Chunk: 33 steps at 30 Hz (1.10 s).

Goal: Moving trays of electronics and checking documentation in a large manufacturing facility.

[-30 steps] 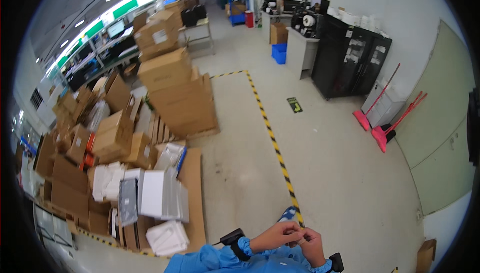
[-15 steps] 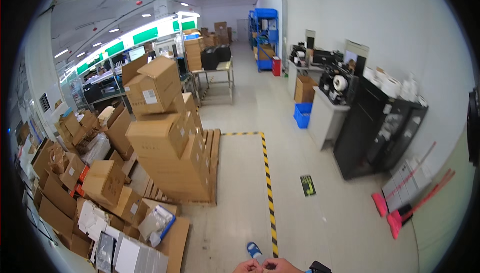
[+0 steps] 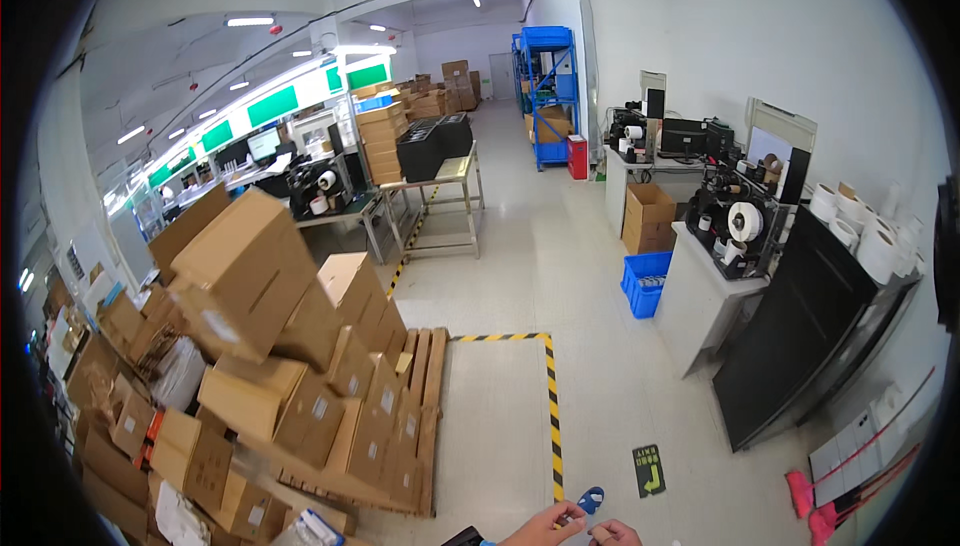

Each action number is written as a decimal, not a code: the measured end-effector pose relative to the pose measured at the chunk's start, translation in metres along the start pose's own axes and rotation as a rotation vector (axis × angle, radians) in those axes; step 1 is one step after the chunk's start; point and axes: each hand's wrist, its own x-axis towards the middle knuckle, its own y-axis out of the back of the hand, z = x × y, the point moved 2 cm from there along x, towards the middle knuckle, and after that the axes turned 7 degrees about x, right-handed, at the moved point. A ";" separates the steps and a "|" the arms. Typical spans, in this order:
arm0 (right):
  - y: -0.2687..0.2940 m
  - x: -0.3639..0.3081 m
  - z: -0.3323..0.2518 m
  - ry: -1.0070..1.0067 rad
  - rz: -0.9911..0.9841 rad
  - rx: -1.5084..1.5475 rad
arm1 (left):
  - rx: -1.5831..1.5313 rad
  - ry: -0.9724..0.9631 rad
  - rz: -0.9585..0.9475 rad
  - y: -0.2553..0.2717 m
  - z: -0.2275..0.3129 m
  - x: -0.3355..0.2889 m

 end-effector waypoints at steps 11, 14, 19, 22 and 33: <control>0.110 0.452 -0.074 0.016 -0.330 -0.802 | 0.399 0.335 0.459 0.198 -0.063 0.237; 0.128 0.587 -0.051 0.011 -0.505 -1.044 | 0.413 0.440 0.574 0.243 -0.120 0.262; 0.156 0.734 -0.040 -0.201 -0.449 -1.257 | 0.521 0.567 0.682 0.340 -0.180 0.364; 0.141 0.809 -0.070 -0.350 -0.336 -1.177 | 0.497 0.710 0.601 0.437 -0.162 0.444; 0.016 1.140 -0.133 -0.490 -0.259 -1.105 | 0.441 0.342 0.647 0.786 -0.136 0.769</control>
